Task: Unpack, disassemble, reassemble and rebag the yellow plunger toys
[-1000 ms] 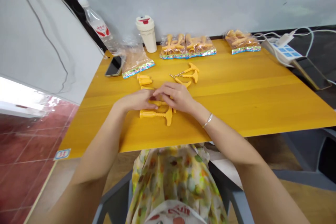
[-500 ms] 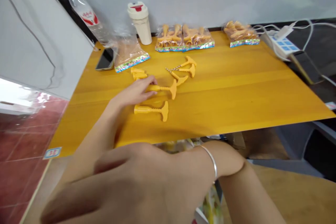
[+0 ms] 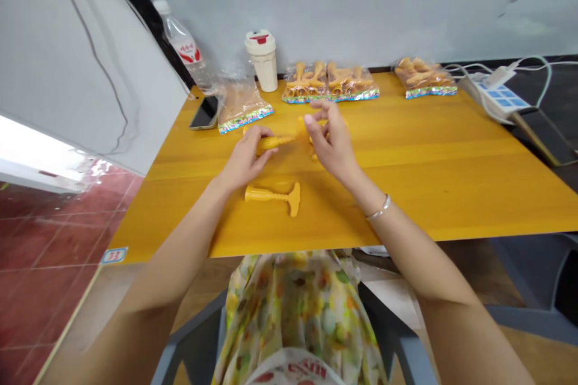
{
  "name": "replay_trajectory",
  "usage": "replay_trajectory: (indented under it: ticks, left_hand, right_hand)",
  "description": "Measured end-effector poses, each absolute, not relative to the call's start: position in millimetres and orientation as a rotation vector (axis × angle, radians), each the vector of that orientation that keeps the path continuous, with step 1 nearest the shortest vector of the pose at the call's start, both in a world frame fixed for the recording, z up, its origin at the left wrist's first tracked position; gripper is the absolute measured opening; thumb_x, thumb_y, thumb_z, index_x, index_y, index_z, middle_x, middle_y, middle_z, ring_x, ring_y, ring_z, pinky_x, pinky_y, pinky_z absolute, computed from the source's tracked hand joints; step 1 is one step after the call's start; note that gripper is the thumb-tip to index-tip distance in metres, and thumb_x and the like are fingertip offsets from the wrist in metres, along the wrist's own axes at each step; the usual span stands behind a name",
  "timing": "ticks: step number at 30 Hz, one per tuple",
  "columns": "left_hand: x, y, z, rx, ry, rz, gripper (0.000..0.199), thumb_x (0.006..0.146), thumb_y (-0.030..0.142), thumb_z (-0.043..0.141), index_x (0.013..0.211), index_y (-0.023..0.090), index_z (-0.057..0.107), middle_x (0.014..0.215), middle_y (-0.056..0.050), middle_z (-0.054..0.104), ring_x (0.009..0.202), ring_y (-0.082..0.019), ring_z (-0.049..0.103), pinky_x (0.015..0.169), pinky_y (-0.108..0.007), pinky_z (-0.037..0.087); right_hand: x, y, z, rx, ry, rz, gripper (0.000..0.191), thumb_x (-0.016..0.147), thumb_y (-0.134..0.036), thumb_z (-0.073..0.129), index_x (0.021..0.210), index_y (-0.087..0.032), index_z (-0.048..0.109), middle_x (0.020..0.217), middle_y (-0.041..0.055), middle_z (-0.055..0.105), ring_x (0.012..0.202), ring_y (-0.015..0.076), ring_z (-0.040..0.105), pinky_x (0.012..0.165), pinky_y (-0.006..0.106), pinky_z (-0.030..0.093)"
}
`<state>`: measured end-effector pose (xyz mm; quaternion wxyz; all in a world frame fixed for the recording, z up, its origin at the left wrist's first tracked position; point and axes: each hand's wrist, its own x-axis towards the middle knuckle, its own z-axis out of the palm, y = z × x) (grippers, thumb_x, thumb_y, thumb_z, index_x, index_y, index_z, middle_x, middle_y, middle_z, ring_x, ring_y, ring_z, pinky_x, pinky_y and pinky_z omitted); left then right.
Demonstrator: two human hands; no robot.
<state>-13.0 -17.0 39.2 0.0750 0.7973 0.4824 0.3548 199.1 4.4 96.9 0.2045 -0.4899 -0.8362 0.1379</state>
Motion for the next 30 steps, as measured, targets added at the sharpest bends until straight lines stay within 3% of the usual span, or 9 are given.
replay_trajectory:
  ticks: [2,4,6,9,13,16,21,26,30]
  left_hand:
    - [-15,-18,37,2.395,1.484,1.080,0.020,0.099,0.030,0.051,0.117,0.021,0.052,0.118,-0.012,0.063,0.115,-0.027,0.058,0.104,-0.044,0.046]
    - [-17,-19,35,2.408,1.497,1.084,0.020,0.100,0.032,0.050,0.116,0.021,0.054,0.118,-0.013,0.063,0.116,-0.027,0.057,0.105,-0.043,0.046]
    - [-18,-18,35,2.416,1.485,1.099,0.021,0.100,0.034,0.050,0.116,0.021,0.056,0.119,-0.013,0.063,0.117,-0.027,0.057,0.105,-0.043,0.046]
    - [-17,-20,40,2.373,1.478,1.088,0.026,0.100,0.039,0.052,0.117,0.021,0.058,0.116,-0.012,0.066,0.114,-0.027,0.060,0.104,-0.042,0.046]
    - [-14,-27,53,2.178,1.417,1.038,0.034,0.097,0.049,0.055,0.115,0.021,0.062,0.113,-0.009,0.069,0.107,-0.025,0.063,0.098,-0.038,0.049]
    - [-13,-30,60,1.944,1.291,1.018,0.040,0.092,0.057,0.058,0.105,0.020,0.065,0.096,-0.006,0.068,0.088,-0.020,0.062,0.079,-0.031,0.051]
    - [-22,-25,60,1.536,1.239,0.985,0.037,0.086,0.057,0.060,0.085,0.020,0.066,0.070,0.000,0.052,0.058,-0.012,0.045,0.050,-0.026,0.037]
    - [-46,-16,56,1.538,1.410,1.009,0.034,0.085,0.053,0.062,0.075,0.021,0.061,0.068,-0.001,0.053,0.056,-0.013,0.045,0.049,-0.027,0.034]
    - [-55,-13,52,1.858,1.529,0.931,0.034,0.086,0.056,0.066,0.088,0.022,0.065,0.086,-0.002,0.067,0.065,-0.015,0.052,0.063,-0.031,0.043]
  right_hand:
    - [201,13,85,-1.289,-2.094,0.874,0.058,0.102,-0.069,0.029,0.116,-0.024,0.064,0.096,0.0067,0.071,0.069,0.0160,0.059,0.063,0.030,0.049]
    - [201,20,73,-1.137,-1.813,1.465,0.065,0.095,-0.079,0.031,0.107,-0.023,0.061,0.076,0.0018,0.066,0.049,0.0102,0.039,0.050,0.026,0.039]
    - [202,24,66,-1.005,-1.593,1.863,0.061,0.093,-0.080,0.036,0.102,-0.024,0.058,0.064,-0.0047,0.057,0.041,0.0065,0.022,0.044,0.023,0.030]
    - [204,24,67,-0.879,-1.380,2.043,0.049,0.095,-0.073,0.043,0.100,-0.026,0.054,0.057,-0.0114,0.042,0.040,0.0049,0.013,0.044,0.020,0.024]
    - [209,20,68,-0.866,-1.442,1.914,0.056,0.090,-0.081,0.043,0.096,-0.026,0.053,0.057,-0.0112,0.035,0.042,0.0064,0.016,0.045,0.021,0.022]
    - [216,19,64,-0.885,-1.653,1.697,0.065,0.089,-0.086,0.035,0.092,-0.025,0.056,0.059,-0.0077,0.038,0.046,0.0093,0.027,0.048,0.023,0.027]
    - [226,17,67,-0.704,-2.102,1.279,0.065,0.092,-0.082,0.036,0.088,-0.022,0.063,0.078,0.0015,0.057,0.072,0.0152,0.050,0.072,0.030,0.043]
    - [227,14,68,-0.623,-2.333,0.915,0.056,0.101,-0.068,0.036,0.094,-0.021,0.066,0.091,0.0054,0.064,0.087,0.0187,0.055,0.086,0.034,0.043]
    - [225,18,52,-0.973,-2.460,0.392,0.051,0.103,-0.059,0.036,0.109,-0.022,0.071,0.097,0.0094,0.061,0.097,0.0241,0.055,0.094,0.038,0.041]
